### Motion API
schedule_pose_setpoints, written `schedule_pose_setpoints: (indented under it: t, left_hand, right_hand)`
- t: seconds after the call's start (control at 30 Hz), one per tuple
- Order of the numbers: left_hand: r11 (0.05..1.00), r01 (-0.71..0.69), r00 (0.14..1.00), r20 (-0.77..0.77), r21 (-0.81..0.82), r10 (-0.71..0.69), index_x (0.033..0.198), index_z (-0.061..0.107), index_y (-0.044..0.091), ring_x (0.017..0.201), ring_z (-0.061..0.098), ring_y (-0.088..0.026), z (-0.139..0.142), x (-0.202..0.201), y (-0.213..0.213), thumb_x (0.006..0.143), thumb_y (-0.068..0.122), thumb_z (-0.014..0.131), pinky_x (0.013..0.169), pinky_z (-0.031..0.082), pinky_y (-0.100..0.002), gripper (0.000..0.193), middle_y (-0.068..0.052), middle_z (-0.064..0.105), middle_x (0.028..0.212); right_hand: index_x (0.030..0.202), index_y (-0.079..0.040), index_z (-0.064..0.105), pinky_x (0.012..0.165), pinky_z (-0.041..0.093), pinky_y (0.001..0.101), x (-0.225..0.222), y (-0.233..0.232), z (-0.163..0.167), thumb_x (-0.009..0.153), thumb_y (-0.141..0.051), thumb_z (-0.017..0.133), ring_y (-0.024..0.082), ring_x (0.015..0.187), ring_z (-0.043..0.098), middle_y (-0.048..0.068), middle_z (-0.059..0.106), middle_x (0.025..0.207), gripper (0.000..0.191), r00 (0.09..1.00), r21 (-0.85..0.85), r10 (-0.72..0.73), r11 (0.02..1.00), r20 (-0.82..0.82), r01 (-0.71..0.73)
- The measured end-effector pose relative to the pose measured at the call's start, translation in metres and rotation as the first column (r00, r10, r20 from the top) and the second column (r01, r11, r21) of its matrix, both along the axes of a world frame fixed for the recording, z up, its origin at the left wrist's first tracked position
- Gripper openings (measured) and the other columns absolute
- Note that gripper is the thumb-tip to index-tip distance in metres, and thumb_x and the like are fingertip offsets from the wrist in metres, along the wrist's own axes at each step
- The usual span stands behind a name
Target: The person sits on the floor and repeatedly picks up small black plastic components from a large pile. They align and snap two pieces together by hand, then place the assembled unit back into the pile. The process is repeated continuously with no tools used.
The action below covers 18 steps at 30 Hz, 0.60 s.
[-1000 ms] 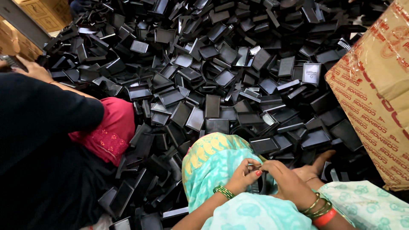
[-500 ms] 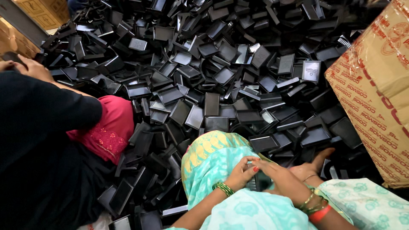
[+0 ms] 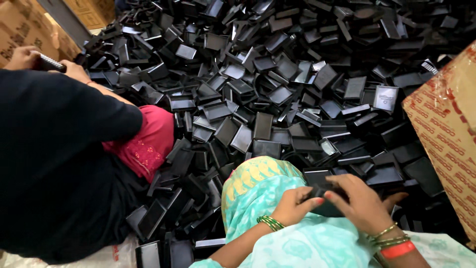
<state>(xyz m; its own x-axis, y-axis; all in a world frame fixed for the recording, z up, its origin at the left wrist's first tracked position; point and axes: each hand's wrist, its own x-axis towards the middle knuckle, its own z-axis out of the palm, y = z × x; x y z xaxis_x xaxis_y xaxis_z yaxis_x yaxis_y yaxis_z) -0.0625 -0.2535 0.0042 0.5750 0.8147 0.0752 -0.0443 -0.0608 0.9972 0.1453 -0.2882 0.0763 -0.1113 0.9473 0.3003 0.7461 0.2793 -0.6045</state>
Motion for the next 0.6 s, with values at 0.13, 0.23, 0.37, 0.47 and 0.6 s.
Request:
schedule_pose_setpoints:
  t: [0.13, 0.23, 0.37, 0.47, 0.6]
  left_hand:
    - [0.999, 0.03, 0.999, 0.016, -0.045, -0.029, 0.115, 0.069, 0.0, 0.085, 0.055, -0.004, 0.018, 0.004, -0.004, 0.103, 0.025, 0.068, 0.073, 0.047, -0.025, 0.028, 0.001, 0.067, 0.093]
    - [0.994, -0.058, 0.982, -0.173, 0.09, 0.073, 0.111, 0.068, 0.0, 0.078, 0.058, -0.014, 0.027, 0.007, -0.006, 0.105, 0.032, 0.063, 0.07, 0.048, -0.031, 0.033, -0.009, 0.065, 0.086]
    - [0.84, -0.342, 0.887, -0.151, 0.421, 0.437, 0.101, 0.066, 0.0, 0.084, 0.065, -0.034, 0.039, 0.026, -0.004, 0.106, 0.038, 0.061, 0.071, 0.05, -0.04, 0.038, -0.019, 0.067, 0.091]
    - [0.807, -0.389, 0.837, -0.195, 0.444, 0.511, 0.091, 0.073, 0.004, 0.079, 0.067, -0.036, 0.046, 0.032, 0.014, 0.101, 0.04, 0.064, 0.068, 0.051, -0.042, 0.038, -0.018, 0.07, 0.084]
    - [0.897, -0.325, 0.884, -0.242, 0.3, 0.401, 0.09, 0.072, 0.003, 0.069, 0.066, -0.028, 0.037, 0.028, 0.037, 0.098, 0.045, 0.062, 0.063, 0.051, -0.039, 0.043, -0.015, 0.069, 0.075]
  right_hand:
    - [0.088, -0.006, 0.07, 0.07, 0.053, 0.0408, -0.001, 0.002, -0.012, 0.093, -0.037, 0.063, 0.033, 0.076, 0.068, 0.015, 0.067, 0.08, 0.032, 0.982, -0.145, -0.178, 0.972, 0.061, 0.185]
    - [0.085, -0.006, 0.07, 0.065, 0.051, 0.0431, -0.006, 0.001, -0.023, 0.094, -0.036, 0.062, 0.037, 0.075, 0.066, 0.017, 0.066, 0.078, 0.032, 0.975, -0.076, -0.218, 0.972, 0.05, 0.222]
    - [0.098, -0.006, 0.071, 0.067, 0.052, 0.0393, -0.013, 0.002, -0.04, 0.101, -0.031, 0.057, 0.034, 0.08, 0.068, 0.018, 0.069, 0.087, 0.029, 0.953, -0.064, -0.262, 0.965, -0.153, 0.255]
    - [0.108, -0.004, 0.069, 0.074, 0.053, 0.0332, -0.012, 0.005, -0.056, 0.103, -0.028, 0.054, 0.022, 0.085, 0.068, 0.012, 0.072, 0.092, 0.028, 0.895, -0.155, -0.163, 0.982, -0.414, 0.107]
    - [0.12, -0.003, 0.063, 0.078, 0.053, 0.0291, 0.012, 0.011, -0.067, 0.094, -0.024, 0.063, 0.01, 0.089, 0.061, 0.004, 0.07, 0.097, 0.033, 0.898, -0.318, -0.055, 0.943, -0.438, -0.097]
